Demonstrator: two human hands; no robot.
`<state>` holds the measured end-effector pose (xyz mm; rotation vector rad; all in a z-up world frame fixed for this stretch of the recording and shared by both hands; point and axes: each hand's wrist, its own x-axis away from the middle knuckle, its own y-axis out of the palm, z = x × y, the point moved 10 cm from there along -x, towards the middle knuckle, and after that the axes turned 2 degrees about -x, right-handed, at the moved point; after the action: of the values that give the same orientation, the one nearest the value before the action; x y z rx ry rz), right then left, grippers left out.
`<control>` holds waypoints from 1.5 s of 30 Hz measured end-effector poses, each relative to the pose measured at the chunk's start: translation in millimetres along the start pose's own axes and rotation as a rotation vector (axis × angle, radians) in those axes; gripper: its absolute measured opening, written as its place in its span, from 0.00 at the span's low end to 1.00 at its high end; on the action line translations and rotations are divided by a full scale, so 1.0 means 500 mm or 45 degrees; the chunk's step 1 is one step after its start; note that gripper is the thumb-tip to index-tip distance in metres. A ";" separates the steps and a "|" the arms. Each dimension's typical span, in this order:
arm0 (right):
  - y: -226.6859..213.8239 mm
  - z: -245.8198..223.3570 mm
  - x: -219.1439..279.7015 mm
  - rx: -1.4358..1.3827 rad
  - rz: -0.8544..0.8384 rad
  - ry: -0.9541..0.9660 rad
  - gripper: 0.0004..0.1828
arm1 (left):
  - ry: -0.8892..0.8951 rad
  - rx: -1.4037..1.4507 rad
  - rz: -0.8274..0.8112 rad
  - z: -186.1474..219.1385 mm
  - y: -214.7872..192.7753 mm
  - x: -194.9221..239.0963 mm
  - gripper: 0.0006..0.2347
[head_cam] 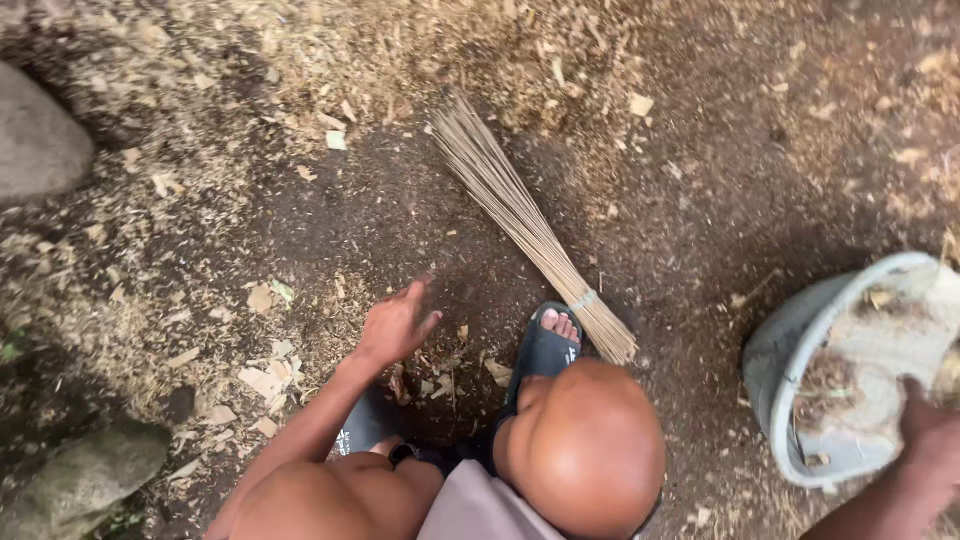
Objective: The person sweeps dry leaves and debris on a dirt ground using a traditional straw broom. They gather the debris into a pile and then pick up larger pieces by hand, placing them into a nearby white plastic basin.
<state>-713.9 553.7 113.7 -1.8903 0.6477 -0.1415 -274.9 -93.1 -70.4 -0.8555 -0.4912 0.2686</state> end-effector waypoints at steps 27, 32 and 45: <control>0.591 -0.665 1.253 0.591 -1.140 -2.517 0.30 | -0.369 0.308 0.597 -0.158 0.090 0.364 0.15; 0.680 -0.827 0.909 0.795 -1.087 -1.748 0.44 | -0.422 0.333 0.593 -0.158 0.077 0.365 0.13; 0.630 -0.578 0.673 0.924 -1.081 -2.178 0.44 | -0.534 0.369 0.447 -0.169 0.089 0.351 0.10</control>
<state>-658.0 63.0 -114.6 -0.8719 -1.2104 0.5872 -82.3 -47.1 -98.0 -0.5957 -0.6705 0.8334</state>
